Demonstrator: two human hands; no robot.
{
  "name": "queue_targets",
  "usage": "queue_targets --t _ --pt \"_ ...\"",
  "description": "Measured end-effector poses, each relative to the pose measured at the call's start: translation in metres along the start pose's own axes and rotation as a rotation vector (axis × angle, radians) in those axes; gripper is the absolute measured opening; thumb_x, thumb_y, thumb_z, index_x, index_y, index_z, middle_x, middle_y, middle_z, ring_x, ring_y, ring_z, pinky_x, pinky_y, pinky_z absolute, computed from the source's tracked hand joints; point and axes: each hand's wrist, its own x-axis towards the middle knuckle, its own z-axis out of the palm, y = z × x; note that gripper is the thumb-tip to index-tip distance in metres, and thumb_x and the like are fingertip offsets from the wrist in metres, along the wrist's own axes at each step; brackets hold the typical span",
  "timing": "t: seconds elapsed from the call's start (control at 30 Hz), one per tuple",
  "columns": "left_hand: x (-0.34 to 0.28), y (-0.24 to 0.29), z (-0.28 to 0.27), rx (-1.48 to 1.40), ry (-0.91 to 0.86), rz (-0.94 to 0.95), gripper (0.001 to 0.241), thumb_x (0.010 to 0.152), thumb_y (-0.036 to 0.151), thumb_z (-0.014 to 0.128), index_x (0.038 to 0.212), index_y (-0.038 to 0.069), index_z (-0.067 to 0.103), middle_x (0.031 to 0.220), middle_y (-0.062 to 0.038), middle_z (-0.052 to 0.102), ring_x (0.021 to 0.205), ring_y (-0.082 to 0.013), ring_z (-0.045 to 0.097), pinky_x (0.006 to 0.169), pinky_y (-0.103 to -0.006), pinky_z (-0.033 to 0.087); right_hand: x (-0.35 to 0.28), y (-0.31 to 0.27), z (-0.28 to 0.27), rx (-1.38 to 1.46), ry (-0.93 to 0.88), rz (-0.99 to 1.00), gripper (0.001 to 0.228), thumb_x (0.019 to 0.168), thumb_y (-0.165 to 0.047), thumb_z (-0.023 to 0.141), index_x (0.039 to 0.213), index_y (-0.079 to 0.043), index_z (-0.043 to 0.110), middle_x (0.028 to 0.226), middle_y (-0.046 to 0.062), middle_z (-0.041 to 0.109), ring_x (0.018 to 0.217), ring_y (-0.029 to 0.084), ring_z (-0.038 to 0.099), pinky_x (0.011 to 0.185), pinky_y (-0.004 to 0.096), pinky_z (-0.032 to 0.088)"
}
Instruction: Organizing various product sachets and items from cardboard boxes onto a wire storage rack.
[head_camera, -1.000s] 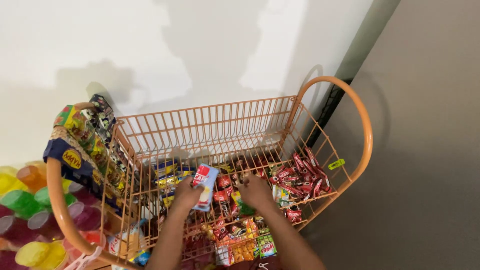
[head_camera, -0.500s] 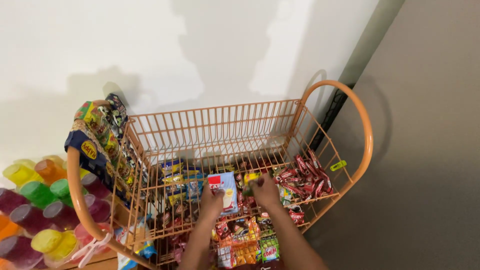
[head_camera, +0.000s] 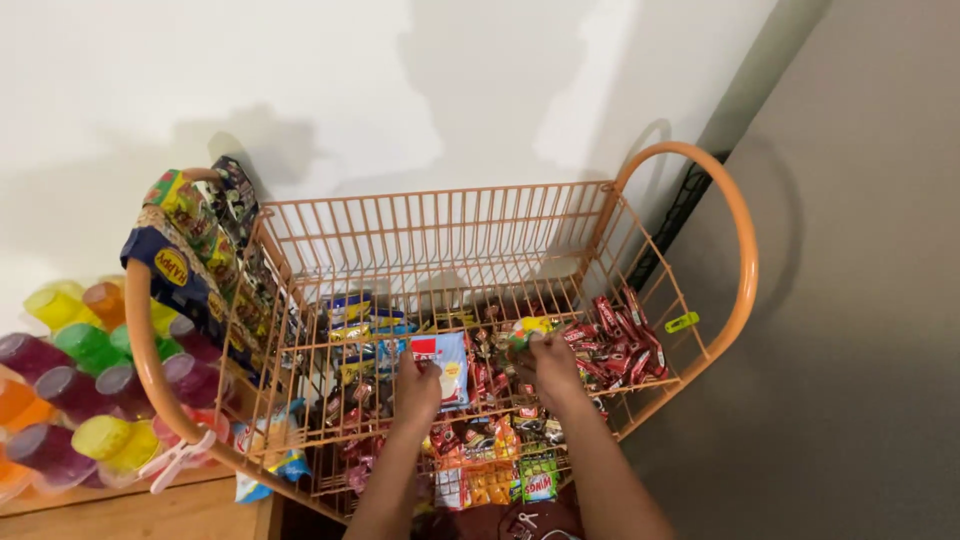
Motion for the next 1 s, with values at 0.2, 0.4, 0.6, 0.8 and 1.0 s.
queue_targets --t 0.2,0.4,0.6,0.8,1.0 --pt "-0.002 0.005 -0.003 0.132 0.012 0.016 0.036 0.088 0.011 0.064 0.121 0.003 0.055 0.102 -0.018 0.071 0.094 -0.0342 0.070 0.085 -0.0468 0.052 0.015 0.009 -0.014 0.436 -0.093 0.066 0.017 0.101 -0.013 0.048 0.115 -0.006 0.048 0.106 0.016 0.063 0.091 0.027 0.070 0.084 0.045 0.062" --pt "-0.006 0.003 -0.002 0.051 0.097 0.133 0.034 0.089 0.008 0.061 0.121 0.002 0.055 0.105 -0.020 0.069 0.094 -0.0369 0.070 0.084 -0.0476 0.052 0.005 -0.002 0.015 -0.290 -0.002 0.064 0.033 0.100 -0.022 0.064 0.121 0.003 0.066 0.105 0.017 0.072 0.089 0.029 0.066 0.074 0.043 0.054" --pt "-0.009 0.007 -0.005 0.161 0.095 0.124 0.034 0.089 0.009 0.062 0.122 0.002 0.053 0.106 -0.021 0.068 0.095 -0.0356 0.068 0.086 -0.0483 0.051 0.052 0.045 0.054 -0.490 0.120 -0.128 0.044 0.081 -0.027 0.077 0.114 0.002 0.072 0.111 0.021 0.079 0.101 0.032 0.075 0.090 0.043 0.056" --pt "-0.032 0.052 -0.011 -0.035 -0.007 -0.051 0.038 0.089 0.009 0.056 0.126 0.006 0.053 0.104 -0.018 0.072 0.090 -0.0358 0.072 0.081 -0.0477 0.055 0.019 0.021 0.081 -0.866 0.222 0.110 0.057 0.072 -0.039 0.086 0.112 0.000 0.074 0.115 0.023 0.074 0.109 0.036 0.074 0.096 0.043 0.056" --pt "-0.005 0.003 0.000 0.058 0.158 0.198 0.035 0.087 0.006 0.059 0.121 0.002 0.058 0.106 -0.023 0.072 0.097 -0.0401 0.071 0.086 -0.0477 0.054 0.026 0.061 0.079 -0.948 0.276 -0.544 0.048 0.070 -0.033 0.088 0.106 -0.004 0.074 0.107 0.021 0.073 0.105 0.042 0.065 0.093 0.048 0.050"
